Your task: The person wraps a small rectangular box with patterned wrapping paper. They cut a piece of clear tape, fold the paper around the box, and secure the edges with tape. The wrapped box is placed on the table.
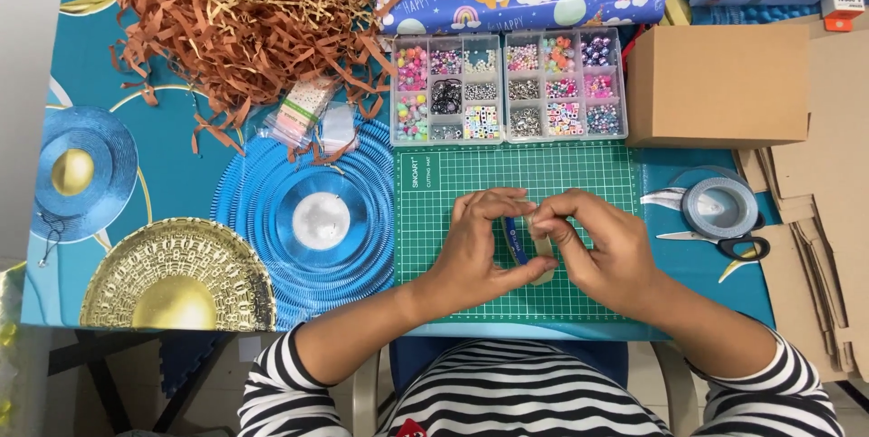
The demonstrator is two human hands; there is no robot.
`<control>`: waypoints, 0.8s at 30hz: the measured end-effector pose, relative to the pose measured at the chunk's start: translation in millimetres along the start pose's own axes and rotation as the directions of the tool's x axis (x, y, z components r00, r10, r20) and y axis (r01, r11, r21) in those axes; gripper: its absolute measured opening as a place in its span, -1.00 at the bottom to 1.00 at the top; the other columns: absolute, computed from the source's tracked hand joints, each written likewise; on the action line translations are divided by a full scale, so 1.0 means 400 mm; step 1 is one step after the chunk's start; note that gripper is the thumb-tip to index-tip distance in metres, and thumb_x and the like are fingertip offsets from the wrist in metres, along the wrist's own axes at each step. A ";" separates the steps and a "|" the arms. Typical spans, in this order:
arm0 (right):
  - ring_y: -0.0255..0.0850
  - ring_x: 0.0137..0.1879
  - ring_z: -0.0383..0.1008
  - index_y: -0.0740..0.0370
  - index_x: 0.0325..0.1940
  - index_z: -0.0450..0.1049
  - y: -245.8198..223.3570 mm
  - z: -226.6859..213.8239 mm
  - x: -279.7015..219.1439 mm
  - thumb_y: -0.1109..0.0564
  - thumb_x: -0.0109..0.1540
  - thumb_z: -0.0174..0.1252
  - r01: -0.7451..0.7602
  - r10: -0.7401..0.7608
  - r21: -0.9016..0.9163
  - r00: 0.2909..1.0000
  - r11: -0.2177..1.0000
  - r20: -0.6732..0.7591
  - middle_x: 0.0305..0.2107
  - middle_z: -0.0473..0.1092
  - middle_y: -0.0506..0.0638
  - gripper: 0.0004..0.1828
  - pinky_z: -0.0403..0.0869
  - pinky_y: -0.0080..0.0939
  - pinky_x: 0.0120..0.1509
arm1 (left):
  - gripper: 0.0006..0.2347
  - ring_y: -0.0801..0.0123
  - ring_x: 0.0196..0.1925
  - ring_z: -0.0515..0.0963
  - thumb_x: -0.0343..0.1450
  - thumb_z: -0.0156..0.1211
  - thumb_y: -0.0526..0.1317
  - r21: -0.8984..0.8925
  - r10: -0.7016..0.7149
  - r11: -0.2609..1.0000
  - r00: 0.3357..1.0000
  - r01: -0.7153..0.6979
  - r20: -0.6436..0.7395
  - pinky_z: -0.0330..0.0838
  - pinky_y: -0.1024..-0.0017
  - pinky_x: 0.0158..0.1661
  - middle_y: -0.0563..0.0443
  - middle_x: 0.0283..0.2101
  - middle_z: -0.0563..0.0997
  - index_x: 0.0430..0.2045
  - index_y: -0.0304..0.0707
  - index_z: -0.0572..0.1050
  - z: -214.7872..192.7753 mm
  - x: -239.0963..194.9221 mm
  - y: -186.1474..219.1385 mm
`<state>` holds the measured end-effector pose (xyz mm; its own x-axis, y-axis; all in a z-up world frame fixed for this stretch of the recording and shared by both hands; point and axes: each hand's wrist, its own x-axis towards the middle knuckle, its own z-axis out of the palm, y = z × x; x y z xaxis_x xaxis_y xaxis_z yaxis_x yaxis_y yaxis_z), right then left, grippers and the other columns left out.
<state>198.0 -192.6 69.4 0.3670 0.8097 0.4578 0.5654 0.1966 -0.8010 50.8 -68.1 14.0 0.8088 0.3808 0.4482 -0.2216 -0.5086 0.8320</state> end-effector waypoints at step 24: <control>-0.16 -0.23 0.58 0.44 0.16 0.42 0.027 -0.013 0.039 0.35 0.42 0.15 -0.240 0.299 0.454 0.952 0.858 -0.061 -0.37 0.55 0.23 -0.78 0.67 -0.07 -0.03 | -0.65 -0.17 0.31 0.58 0.44 0.45 -0.36 -0.197 0.089 0.975 0.995 -0.097 -0.054 0.42 -0.16 0.36 -0.12 0.08 0.54 0.03 -0.31 0.39 -0.013 0.030 -0.014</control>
<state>213.7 -180.7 69.7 0.5637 0.7962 0.2199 0.0616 0.2250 -0.9724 58.8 -56.9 16.4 0.7556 0.3751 0.5370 -0.4026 -0.3808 0.8324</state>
